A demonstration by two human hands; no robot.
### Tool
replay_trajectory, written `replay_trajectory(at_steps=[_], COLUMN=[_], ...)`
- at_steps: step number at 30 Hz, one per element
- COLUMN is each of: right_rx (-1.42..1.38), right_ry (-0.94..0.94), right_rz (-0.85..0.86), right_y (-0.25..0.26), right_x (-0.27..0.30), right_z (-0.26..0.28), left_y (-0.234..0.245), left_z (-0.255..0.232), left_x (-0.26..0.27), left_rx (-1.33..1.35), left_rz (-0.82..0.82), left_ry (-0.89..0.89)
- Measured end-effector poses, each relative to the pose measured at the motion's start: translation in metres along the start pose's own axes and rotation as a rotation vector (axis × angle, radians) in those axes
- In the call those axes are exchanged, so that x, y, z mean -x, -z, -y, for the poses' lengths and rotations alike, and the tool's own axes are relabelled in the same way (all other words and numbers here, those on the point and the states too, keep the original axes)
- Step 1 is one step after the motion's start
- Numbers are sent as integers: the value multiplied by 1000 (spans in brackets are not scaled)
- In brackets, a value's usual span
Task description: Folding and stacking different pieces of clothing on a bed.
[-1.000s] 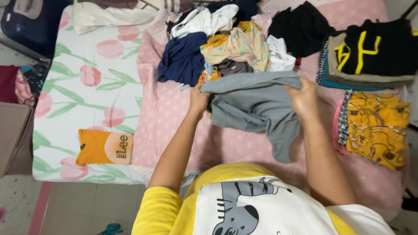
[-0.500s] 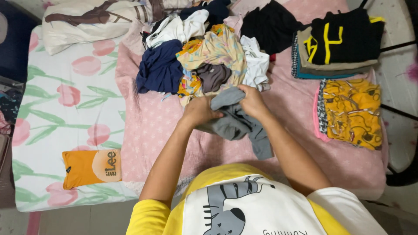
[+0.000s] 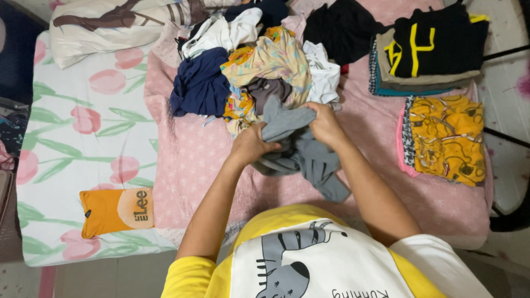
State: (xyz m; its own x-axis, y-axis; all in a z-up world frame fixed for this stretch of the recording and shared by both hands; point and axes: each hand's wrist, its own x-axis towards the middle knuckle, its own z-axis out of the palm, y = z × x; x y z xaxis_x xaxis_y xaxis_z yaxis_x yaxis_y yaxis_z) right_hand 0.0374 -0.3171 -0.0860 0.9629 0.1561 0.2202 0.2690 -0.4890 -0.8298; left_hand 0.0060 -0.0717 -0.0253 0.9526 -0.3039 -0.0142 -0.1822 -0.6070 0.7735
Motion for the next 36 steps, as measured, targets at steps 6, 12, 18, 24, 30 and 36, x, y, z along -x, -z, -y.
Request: replay_trajectory(at_steps=[6,12,18,24,30,36], right_rx=[28,414,-418,-110,-153,11], right_ry=[-84,-70,-134,-176,-178,66], right_rz=[189,18,273,397,298,24], right_y=[10,-4,-17,19,5,15], right_x=[5,-3,-1,1,-9,-5], right_z=[92,24,26,94,-1,51], left_y=[-30,-13,-30,-31,-7,-21], left_z=[71,26,72,65,22,38], left_x=[-17,-2,-14,-12,3,1], left_rx=[699,383,250,1008,849,1090], left_rz=[-130,-38,35,-70,176,148], left_ry=[119,38,94,248,212,342])
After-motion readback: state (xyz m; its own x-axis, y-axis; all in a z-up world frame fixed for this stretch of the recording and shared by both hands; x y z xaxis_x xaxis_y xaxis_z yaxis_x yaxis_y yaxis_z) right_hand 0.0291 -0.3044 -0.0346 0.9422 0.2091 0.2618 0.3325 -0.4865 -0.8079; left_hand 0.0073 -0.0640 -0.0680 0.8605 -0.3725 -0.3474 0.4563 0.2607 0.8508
